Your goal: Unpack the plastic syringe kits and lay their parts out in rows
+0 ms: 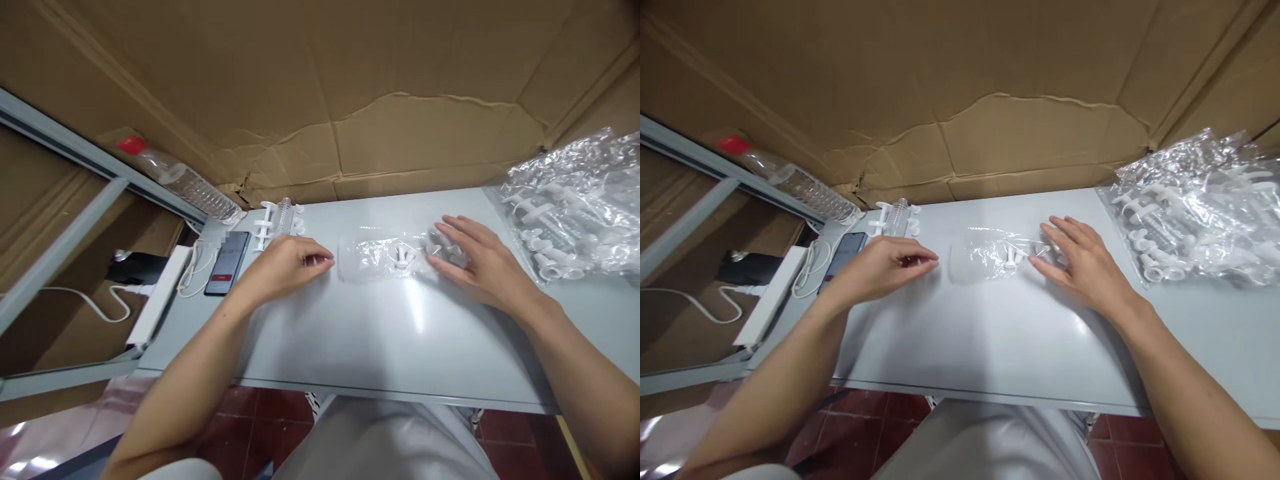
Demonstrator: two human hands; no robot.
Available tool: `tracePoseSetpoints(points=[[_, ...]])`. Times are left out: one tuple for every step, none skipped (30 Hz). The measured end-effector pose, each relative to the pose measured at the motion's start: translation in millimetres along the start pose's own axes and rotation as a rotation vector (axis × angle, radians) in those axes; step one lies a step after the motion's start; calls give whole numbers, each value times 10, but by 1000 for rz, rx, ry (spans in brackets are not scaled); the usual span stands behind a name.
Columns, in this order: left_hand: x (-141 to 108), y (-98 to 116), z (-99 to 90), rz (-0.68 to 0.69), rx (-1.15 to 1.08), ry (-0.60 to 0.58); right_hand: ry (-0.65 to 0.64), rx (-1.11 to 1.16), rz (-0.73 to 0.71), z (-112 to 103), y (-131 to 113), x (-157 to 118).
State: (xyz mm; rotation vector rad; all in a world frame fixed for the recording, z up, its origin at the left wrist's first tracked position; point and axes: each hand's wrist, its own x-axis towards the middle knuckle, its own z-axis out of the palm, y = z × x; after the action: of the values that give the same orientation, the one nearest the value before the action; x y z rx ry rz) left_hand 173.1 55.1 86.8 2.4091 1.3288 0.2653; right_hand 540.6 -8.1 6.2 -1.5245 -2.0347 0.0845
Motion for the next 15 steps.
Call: tracePoseSetpoints(points=[[-31, 23, 84, -1, -76, 7, 15, -14, 101, -57, -21, -14], [-41, 29, 170, -19, -147, 31, 24, -28, 210, -110, -42, -31], [-34, 25, 255, -47, -224, 58, 31, -33, 314, -154, -60, -48], [-13, 17, 335, -74, -312, 74, 34, -24, 401, -185, -71, -67], [16, 12, 411, -92, -408, 70, 31, 2, 465, -201, -72, -86], [51, 13, 479, -95, -504, 44, 19, 42, 510, -201, -62, -105], [88, 25, 541, -83, -591, 11, 6, 90, 541, -187, -42, -121], [125, 48, 595, -59, -657, -22, -2, 140, 565, -162, -13, -135], [160, 77, 641, -32, -704, -44, -5, 189, 585, -129, 22, -145], [191, 108, 677, -14, -737, -53, -4, 237, 603, -94, 58, -151], [218, 136, 704, -19, -761, -57, 8, 288, 619, -61, 92, -153], [238, 156, 721, -51, -784, -51, 26, 339, 633, -35, 120, -150], [251, 164, 730, -103, -810, -32, 48, 388, 647, -17, 140, -144], [257, 158, 733, -164, -843, -3, 73, 435, 663, -10, 150, -135], [256, 141, 732, -225, -882, 41, 101, 477, 680, -12, 152, -124]])
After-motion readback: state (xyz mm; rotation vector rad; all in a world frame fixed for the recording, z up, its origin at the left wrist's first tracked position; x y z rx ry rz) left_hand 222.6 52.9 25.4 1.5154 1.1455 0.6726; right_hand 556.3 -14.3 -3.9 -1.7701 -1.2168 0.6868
